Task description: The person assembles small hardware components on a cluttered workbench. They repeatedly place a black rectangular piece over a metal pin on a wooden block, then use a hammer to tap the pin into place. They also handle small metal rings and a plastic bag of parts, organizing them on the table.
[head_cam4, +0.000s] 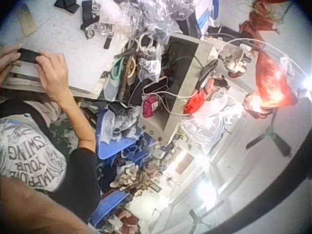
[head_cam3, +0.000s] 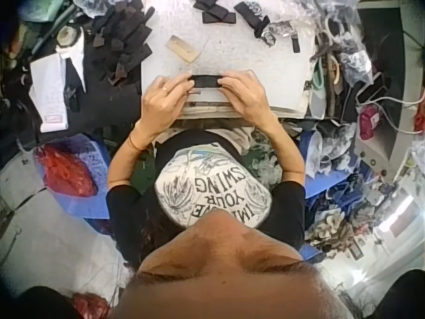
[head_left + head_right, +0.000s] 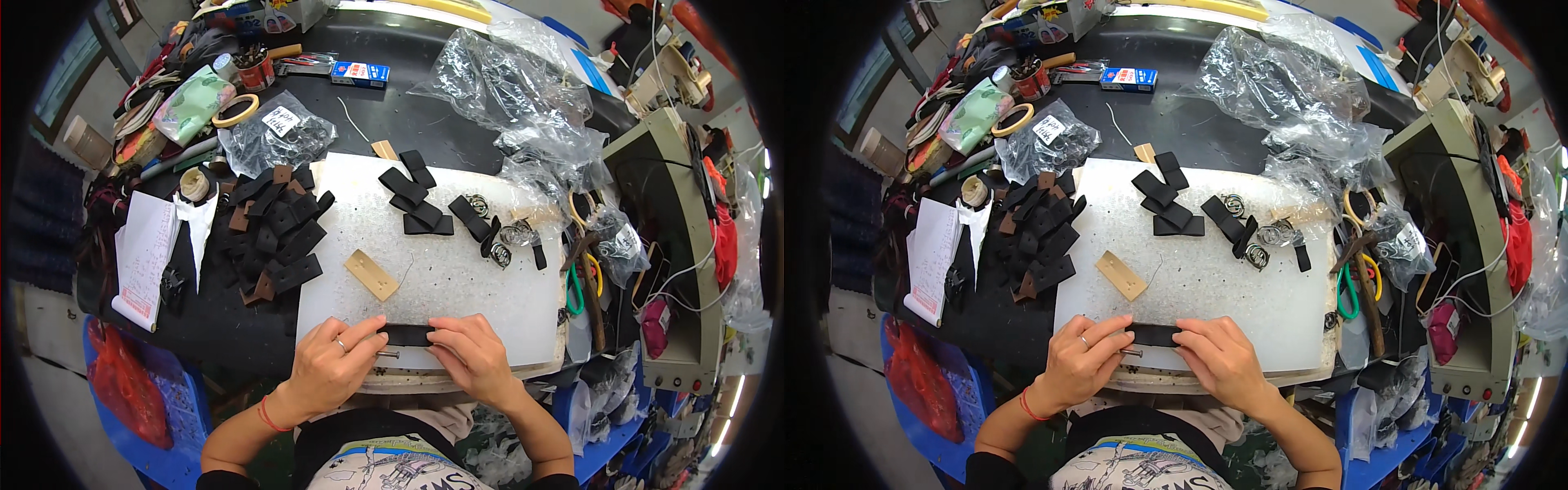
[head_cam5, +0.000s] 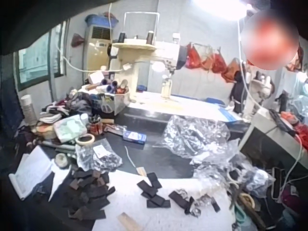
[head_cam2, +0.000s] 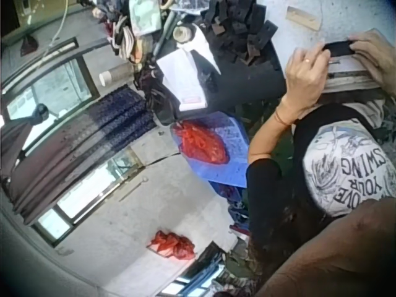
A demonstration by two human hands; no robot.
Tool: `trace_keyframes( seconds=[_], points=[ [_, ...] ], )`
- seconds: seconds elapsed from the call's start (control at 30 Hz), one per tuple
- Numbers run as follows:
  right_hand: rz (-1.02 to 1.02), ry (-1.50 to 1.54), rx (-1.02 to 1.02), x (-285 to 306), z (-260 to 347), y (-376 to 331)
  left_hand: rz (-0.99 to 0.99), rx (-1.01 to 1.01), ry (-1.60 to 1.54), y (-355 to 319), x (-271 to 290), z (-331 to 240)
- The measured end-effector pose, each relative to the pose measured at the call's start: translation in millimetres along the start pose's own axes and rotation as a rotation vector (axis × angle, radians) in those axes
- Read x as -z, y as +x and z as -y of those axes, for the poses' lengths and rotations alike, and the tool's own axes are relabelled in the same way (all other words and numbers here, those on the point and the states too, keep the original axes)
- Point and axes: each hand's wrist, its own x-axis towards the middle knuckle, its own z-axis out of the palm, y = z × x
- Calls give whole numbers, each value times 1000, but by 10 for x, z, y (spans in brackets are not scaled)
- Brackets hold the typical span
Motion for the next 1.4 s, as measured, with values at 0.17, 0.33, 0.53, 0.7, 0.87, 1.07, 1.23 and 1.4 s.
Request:
trace_keyframes(
  seconds=[0.17,0.33,0.53,0.7,0.87,1.07,1.23,1.4],
  points=[
    [31,-256,65,-51,131,-22,-26,36,-22,-28,-22,-8],
    [124,-459,98,-27,272,5,30,31,-106,0,27,82],
    [200,-306,46,83,238,88,30,45,-142,-10,1,130],
    [-3,-218,16,-107,71,693,12,34,-110,-4,14,96],
    [-76,-206,136,-455,61,813,-11,10,-100,1,-16,82],
    [-19,452,-434,-18,213,594,-1,61,-107,-19,17,65],
    [159,555,-608,8,190,373,9,67,-171,-6,1,90],
    [147,372,-477,-32,211,424,7,182,-264,-8,11,86]
  ],
)
